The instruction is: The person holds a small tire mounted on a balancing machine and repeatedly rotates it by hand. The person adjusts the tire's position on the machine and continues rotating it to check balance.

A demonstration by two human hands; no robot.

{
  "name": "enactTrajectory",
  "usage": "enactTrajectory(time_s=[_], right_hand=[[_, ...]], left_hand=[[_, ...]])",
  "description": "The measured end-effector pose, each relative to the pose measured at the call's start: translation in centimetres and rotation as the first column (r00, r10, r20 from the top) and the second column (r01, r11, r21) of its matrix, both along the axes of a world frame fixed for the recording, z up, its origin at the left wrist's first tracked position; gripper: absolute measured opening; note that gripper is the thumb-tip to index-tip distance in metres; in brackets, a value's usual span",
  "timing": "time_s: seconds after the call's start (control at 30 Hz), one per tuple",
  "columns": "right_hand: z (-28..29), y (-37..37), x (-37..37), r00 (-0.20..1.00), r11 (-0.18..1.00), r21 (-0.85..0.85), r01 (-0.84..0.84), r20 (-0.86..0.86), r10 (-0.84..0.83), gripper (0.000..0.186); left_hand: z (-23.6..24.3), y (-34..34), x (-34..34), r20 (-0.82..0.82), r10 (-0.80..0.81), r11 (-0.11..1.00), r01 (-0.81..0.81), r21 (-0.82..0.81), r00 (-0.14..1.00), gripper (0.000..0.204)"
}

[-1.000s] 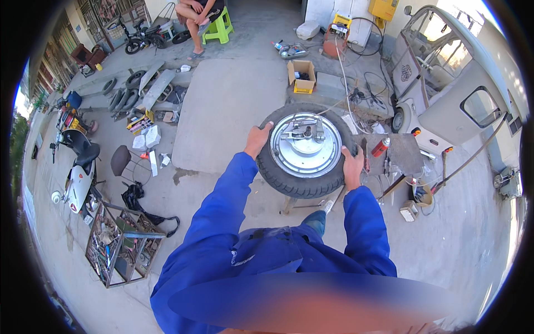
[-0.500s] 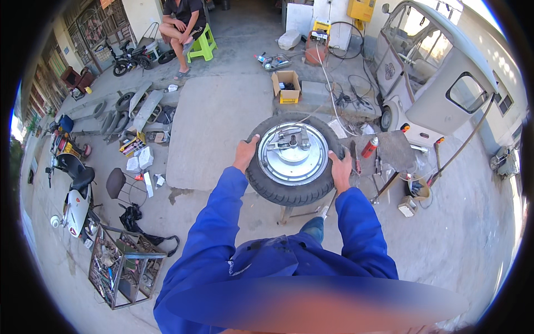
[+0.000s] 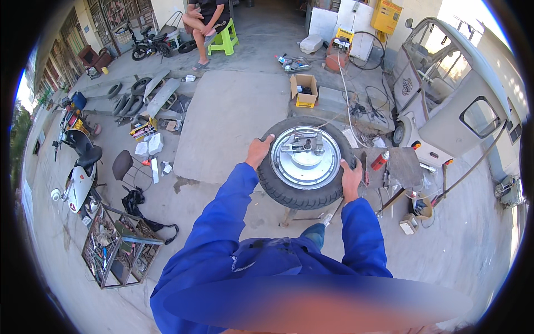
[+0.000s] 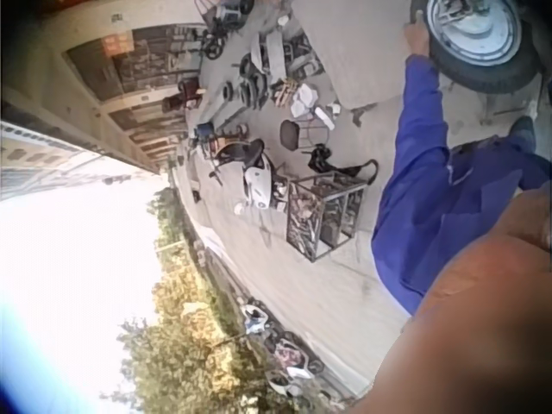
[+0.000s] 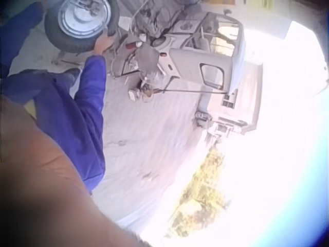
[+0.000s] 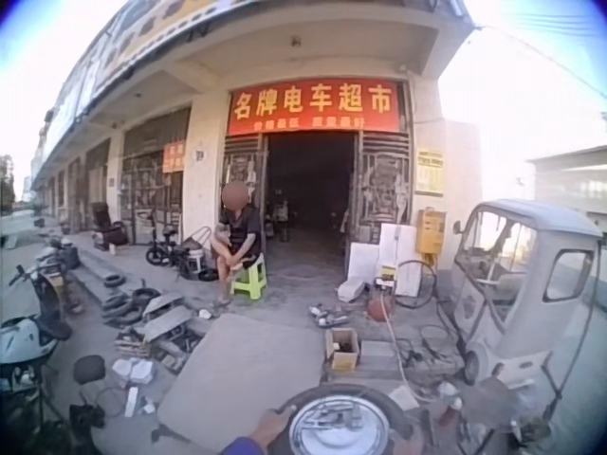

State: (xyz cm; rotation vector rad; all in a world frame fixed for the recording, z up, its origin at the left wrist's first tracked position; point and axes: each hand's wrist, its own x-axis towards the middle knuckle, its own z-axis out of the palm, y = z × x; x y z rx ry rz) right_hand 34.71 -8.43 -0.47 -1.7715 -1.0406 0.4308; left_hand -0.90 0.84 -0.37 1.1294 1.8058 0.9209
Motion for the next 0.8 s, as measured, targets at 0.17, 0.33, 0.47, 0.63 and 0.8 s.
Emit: enactTrajectory(time_s=[0.17, 0.33, 0.47, 0.63, 0.8], right_hand=[[0.4, 0.1, -0.4, 1.000, 0.999, -0.026, -0.021, -0.013, 0.021, 0.085], [0.3, 0.0, -0.1, 0.996, 0.999, 0.013, -0.047, -0.071, 0.048, 0.086], [0.2, 0.1, -0.1, 0.997, 0.999, 0.007, -0.042, -0.057, 0.042, 0.086], [-0.3, 0.3, 0.1, 0.998, 0.999, -0.002, -0.033, -0.047, 0.033, 0.086], [-0.7, 0.6, 0.3, 0.999, 0.999, -0.005, -0.033, -0.039, 0.033, 0.087]], left_hand=[[-0.9, 0.2, -0.4, -0.041, 0.031, 0.998, -0.028, 0.055, 0.999, 0.091], [-0.5, 0.1, -0.1, -0.029, 0.024, 0.999, -0.023, 0.043, 0.999, 0.090], [-0.8, 0.3, -0.3, -0.030, 0.013, 1.000, -0.012, 0.027, 0.999, 0.090], [-0.7, 0.3, -0.3, -0.040, -0.003, 1.000, 0.004, 0.015, 0.999, 0.091], [-0.7, 0.3, -0.4, -0.012, -0.003, 0.999, 0.003, 0.038, 1.000, 0.091]])
